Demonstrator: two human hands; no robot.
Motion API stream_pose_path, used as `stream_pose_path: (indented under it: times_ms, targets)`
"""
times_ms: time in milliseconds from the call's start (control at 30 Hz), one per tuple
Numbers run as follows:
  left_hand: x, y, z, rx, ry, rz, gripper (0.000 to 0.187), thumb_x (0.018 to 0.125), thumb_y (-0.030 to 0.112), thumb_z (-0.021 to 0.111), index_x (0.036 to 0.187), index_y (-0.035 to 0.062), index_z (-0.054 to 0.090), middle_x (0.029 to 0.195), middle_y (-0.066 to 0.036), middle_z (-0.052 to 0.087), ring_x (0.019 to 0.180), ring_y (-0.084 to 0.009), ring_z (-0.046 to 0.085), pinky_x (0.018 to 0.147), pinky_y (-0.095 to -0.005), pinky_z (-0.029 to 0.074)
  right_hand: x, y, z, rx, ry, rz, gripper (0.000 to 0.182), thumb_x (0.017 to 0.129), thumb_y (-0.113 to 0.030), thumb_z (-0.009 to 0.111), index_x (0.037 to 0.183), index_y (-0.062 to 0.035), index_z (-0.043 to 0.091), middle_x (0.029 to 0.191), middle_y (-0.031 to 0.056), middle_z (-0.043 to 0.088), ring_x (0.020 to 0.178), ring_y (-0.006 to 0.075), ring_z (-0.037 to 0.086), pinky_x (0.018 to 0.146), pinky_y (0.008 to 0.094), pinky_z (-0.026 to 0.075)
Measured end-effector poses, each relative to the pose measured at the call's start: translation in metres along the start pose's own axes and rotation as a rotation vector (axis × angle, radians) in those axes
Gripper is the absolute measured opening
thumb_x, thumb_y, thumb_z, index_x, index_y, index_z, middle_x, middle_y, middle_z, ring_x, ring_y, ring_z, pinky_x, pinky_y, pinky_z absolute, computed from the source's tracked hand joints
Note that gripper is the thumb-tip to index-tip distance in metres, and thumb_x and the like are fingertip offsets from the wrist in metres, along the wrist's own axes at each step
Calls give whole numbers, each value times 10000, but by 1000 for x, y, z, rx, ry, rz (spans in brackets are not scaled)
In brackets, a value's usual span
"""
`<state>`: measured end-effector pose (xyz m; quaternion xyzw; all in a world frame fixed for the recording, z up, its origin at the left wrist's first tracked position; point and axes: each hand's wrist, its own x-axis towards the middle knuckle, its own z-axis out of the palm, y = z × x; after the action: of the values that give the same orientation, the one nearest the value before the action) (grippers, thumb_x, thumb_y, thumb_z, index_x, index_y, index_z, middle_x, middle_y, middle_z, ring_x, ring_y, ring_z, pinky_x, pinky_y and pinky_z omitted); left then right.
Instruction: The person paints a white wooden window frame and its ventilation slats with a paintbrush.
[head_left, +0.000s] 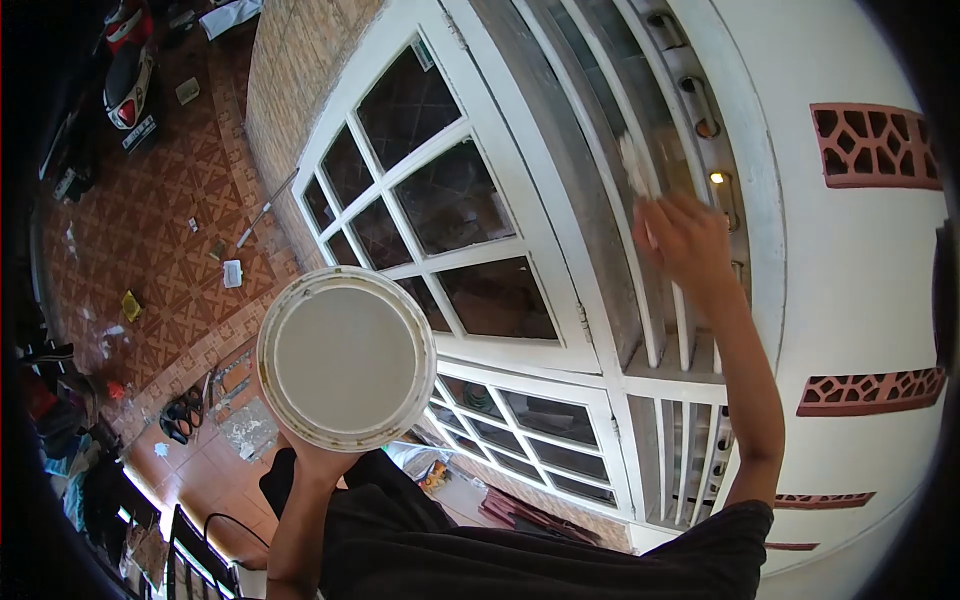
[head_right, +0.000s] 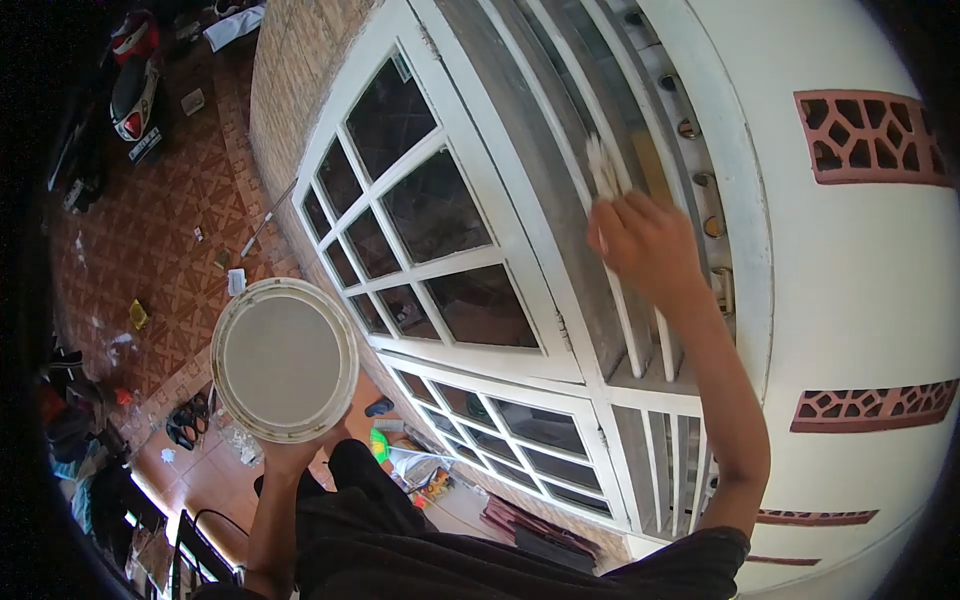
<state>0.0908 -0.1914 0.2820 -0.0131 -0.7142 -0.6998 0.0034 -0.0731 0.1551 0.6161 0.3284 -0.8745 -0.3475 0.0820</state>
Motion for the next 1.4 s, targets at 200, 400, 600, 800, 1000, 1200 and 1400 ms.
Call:
stream_pose_path:
  times_ms: [200,400,600,800,1000,1200,1400]
  targets:
    - [-1,7,-5,-6,-26,-50,578,673,193,975,1160,57,696,1090,-41,727,961,-172,696,869,-325,565,0,14,10,-26,-46,-6,197,746,-88,759,776,-105,565,671,13,570,672,156,609,544,305,501]
    - [6,15,-6,23,-34,-24,566,687,183,962,1166,49,693,1106,-47,727,972,-173,697,875,-329,565,-86,-26,-28,13,-288,96,213,725,-105,774,777,-107,568,677,11,579,680,173,618,546,306,506]
    - [11,22,-6,26,-64,-10,591,691,167,954,1196,36,677,1134,-55,723,999,-176,696,896,-330,562,-76,-40,-26,72,-178,106,216,727,-123,780,788,-107,573,681,10,580,692,172,623,565,324,518]
    - [-2,11,-19,80,-219,-27,799,667,172,966,1336,17,558,1239,-99,658,1093,-223,656,985,-383,512,-48,-20,1,9,-78,77,190,747,-125,762,794,-100,579,693,14,592,686,168,630,548,324,515]
    - [4,25,-6,70,-146,87,750,686,176,960,1314,21,581,1232,-83,673,1099,-203,660,973,-362,526,-155,-60,-27,36,-339,272,174,749,-109,751,749,-101,577,671,26,591,679,179,632,533,336,514]
    - [10,33,2,82,-110,125,749,685,186,959,1301,21,566,1216,-80,672,1096,-199,660,963,-353,537,-136,-76,-36,65,-176,280,176,725,-109,751,783,-101,585,667,19,571,675,167,619,545,321,517]
    - [12,35,9,-1,-105,119,923,647,227,981,1374,18,453,1275,-110,609,1156,-229,621,1006,-379,507,-33,-43,4,-11,155,165,175,747,-111,735,786,-104,565,682,-7,555,671,143,591,569,284,514]
